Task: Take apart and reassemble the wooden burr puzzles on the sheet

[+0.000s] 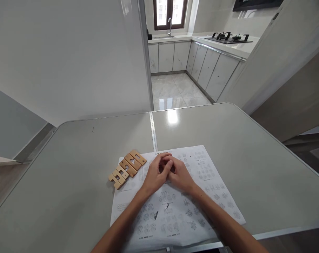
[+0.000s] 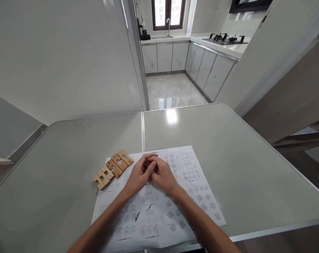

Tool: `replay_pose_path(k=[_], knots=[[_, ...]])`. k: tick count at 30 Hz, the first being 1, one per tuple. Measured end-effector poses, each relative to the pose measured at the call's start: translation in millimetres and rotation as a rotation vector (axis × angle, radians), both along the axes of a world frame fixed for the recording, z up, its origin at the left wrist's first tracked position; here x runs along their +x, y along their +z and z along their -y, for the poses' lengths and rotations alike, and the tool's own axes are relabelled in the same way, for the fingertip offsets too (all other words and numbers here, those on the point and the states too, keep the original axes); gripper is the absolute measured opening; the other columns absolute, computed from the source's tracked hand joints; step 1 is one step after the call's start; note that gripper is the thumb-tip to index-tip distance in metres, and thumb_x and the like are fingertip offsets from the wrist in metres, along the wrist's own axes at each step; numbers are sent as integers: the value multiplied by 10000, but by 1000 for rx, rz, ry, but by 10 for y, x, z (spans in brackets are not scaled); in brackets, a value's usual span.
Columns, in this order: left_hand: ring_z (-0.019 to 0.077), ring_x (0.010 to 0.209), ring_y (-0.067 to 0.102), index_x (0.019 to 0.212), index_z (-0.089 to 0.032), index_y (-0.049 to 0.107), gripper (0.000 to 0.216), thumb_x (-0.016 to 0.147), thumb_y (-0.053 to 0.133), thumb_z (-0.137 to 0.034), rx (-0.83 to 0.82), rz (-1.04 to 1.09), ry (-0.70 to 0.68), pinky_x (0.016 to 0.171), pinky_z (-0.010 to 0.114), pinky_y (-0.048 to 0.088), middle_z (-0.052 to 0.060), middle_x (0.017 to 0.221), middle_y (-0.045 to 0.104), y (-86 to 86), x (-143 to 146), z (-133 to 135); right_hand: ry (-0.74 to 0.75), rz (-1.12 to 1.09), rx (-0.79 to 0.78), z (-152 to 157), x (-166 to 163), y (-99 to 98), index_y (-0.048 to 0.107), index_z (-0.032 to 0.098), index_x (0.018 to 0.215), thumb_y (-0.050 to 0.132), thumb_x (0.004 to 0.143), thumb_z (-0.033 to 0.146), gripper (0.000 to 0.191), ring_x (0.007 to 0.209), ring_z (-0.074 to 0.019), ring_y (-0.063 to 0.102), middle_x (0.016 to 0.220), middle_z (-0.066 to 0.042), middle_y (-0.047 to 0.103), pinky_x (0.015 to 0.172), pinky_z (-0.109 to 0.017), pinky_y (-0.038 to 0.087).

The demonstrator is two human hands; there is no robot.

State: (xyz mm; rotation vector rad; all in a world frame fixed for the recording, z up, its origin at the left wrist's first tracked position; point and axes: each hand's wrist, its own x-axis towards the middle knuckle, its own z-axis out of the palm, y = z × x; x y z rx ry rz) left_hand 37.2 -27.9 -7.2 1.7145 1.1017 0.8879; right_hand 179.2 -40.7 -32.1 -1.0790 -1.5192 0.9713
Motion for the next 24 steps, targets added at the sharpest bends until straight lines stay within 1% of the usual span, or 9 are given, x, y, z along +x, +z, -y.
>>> replay_pose_path(k=[2, 4, 7, 12, 24], knots=[[251, 1186, 699, 1298, -238, 676, 323, 1035, 589, -405, 10, -18, -31, 1050, 391, 557, 88, 1307, 737, -8, 36, -44, -31, 6, -22, 0, 4, 0, 690, 217, 948, 567, 824, 107, 206, 825, -212, 722, 904, -30, 764, 754, -330, 590], [247, 1141, 711, 1287, -238, 689, 316, 1030, 600, -399, 17, -28, -50, 1022, 385, 561, 78, 1265, 753, -19, 31, -70, -29, 6, -34, 2, 2, 10, 684, 218, 909, 560, 807, 103, 197, 799, -206, 707, 878, -22, 759, 727, -316, 568], [245, 1113, 716, 1277, -238, 695, 308, 1029, 602, -396, 16, -28, -57, 994, 378, 565, 72, 1241, 761, -37, -2, -74, -8, 8, -48, 9, -6, 25, 692, 214, 909, 553, 803, 102, 208, 794, -202, 701, 875, -20, 765, 720, -305, 549], [247, 1115, 712, 1258, -229, 698, 301, 1024, 609, -397, 12, -20, -46, 995, 376, 558, 70, 1229, 762, -56, -18, -53, 1, 27, -83, 20, -12, 17, 721, 206, 930, 560, 824, 105, 217, 817, -202, 698, 887, -21, 765, 740, -299, 527], [240, 1094, 712, 1262, -215, 686, 301, 1024, 602, -380, -1, -20, -49, 985, 375, 555, 73, 1207, 762, -59, -16, -51, -5, 44, -88, 20, -14, 28, 702, 208, 892, 568, 837, 115, 172, 776, -189, 674, 859, -13, 754, 701, -284, 498]])
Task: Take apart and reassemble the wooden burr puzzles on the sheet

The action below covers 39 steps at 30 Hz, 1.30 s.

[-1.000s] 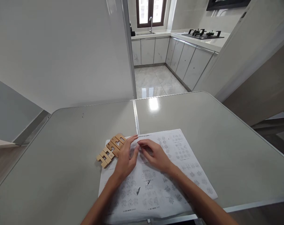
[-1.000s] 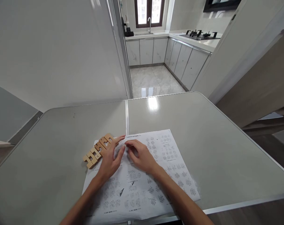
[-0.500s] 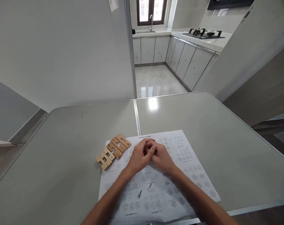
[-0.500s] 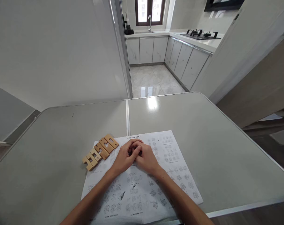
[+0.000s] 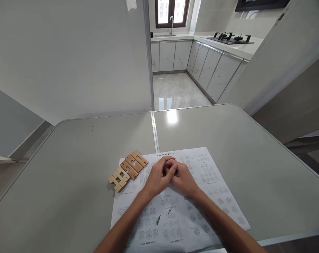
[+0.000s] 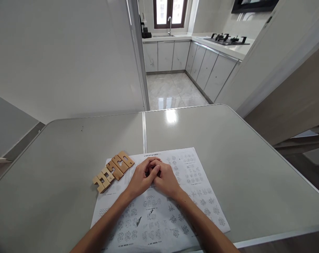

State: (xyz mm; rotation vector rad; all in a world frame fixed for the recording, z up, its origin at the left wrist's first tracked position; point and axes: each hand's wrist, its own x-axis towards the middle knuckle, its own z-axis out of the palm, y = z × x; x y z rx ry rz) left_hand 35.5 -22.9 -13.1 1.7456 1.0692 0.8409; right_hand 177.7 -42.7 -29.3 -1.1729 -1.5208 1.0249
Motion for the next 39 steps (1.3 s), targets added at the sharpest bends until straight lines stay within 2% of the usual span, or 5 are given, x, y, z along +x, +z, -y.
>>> replay_pose_path(k=[39], knots=[[251, 1113, 711, 1264, -229, 684, 296, 1029, 597, -386, 24, -6, 2, 997, 388, 557, 78, 1216, 760, 8, 7, 4, 0, 14, -6, -6, 3, -5, 709, 208, 897, 567, 843, 129, 171, 782, -200, 686, 854, -21, 761, 716, -295, 517]])
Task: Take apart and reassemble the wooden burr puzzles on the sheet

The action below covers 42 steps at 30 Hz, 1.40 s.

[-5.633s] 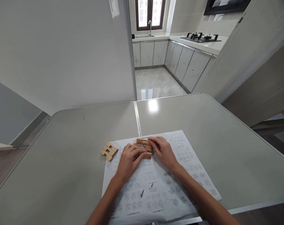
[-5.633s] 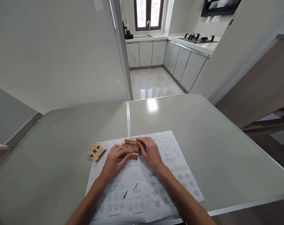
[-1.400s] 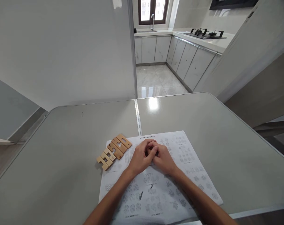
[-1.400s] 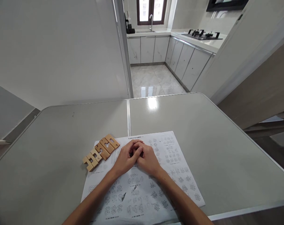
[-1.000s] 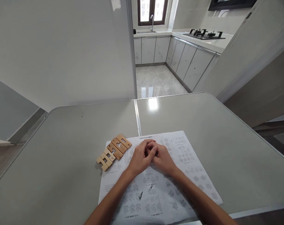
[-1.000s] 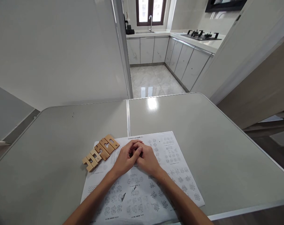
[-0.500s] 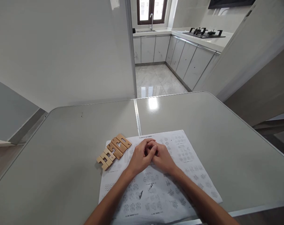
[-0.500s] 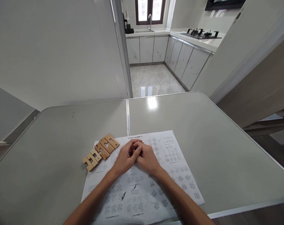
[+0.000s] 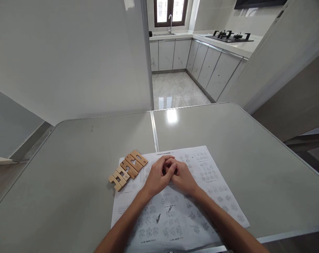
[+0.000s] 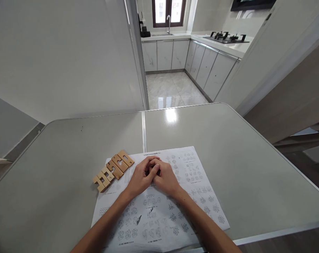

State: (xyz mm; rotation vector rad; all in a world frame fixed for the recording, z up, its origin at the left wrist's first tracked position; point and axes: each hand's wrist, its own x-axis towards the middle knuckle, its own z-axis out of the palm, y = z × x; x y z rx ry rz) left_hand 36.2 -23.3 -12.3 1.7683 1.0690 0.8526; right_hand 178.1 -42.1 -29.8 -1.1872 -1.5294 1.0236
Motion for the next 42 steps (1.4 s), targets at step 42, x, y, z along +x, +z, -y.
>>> replay_pose_path(k=[42], knots=[[251, 1125, 714, 1263, -234, 687, 305, 1026, 589, -399, 2, -12, 5, 1004, 394, 566, 79, 1227, 763, 14, -3, 3, -1, -14, 2, 5, -3, 10, 709, 207, 898, 571, 816, 115, 185, 787, -204, 686, 861, -23, 764, 714, -298, 523]])
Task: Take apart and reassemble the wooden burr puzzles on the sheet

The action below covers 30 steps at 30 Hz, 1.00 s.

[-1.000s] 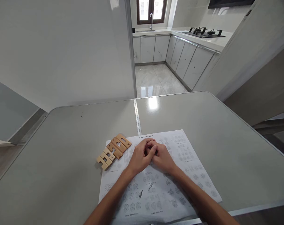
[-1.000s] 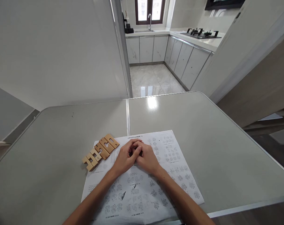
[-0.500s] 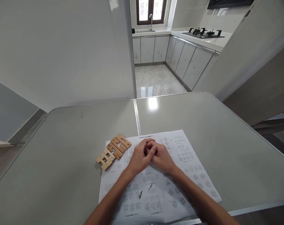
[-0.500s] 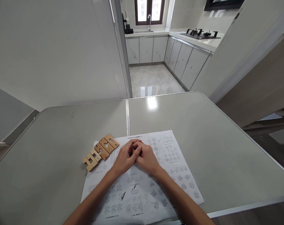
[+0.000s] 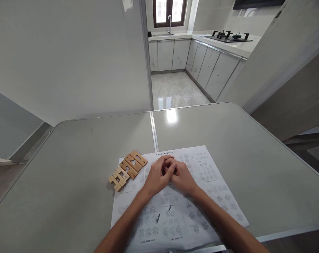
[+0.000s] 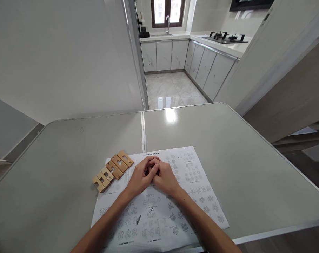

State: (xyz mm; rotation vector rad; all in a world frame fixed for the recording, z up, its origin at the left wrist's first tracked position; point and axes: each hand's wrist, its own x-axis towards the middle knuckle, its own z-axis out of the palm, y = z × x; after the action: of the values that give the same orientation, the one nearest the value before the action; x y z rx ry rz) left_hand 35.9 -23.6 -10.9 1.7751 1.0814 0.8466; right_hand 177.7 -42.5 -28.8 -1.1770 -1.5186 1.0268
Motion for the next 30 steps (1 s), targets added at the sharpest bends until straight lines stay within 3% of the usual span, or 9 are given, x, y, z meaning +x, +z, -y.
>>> replay_pose_path(k=[30], knots=[[242, 1114, 707, 1276, -222, 681, 311, 1028, 591, -388, -20, 9, -2, 990, 373, 551, 73, 1224, 756, 13, 3, 4, 3, -4, 2, -1, 1, -22, 714, 205, 907, 562, 823, 108, 199, 792, -200, 690, 866, -22, 759, 719, -295, 514]])
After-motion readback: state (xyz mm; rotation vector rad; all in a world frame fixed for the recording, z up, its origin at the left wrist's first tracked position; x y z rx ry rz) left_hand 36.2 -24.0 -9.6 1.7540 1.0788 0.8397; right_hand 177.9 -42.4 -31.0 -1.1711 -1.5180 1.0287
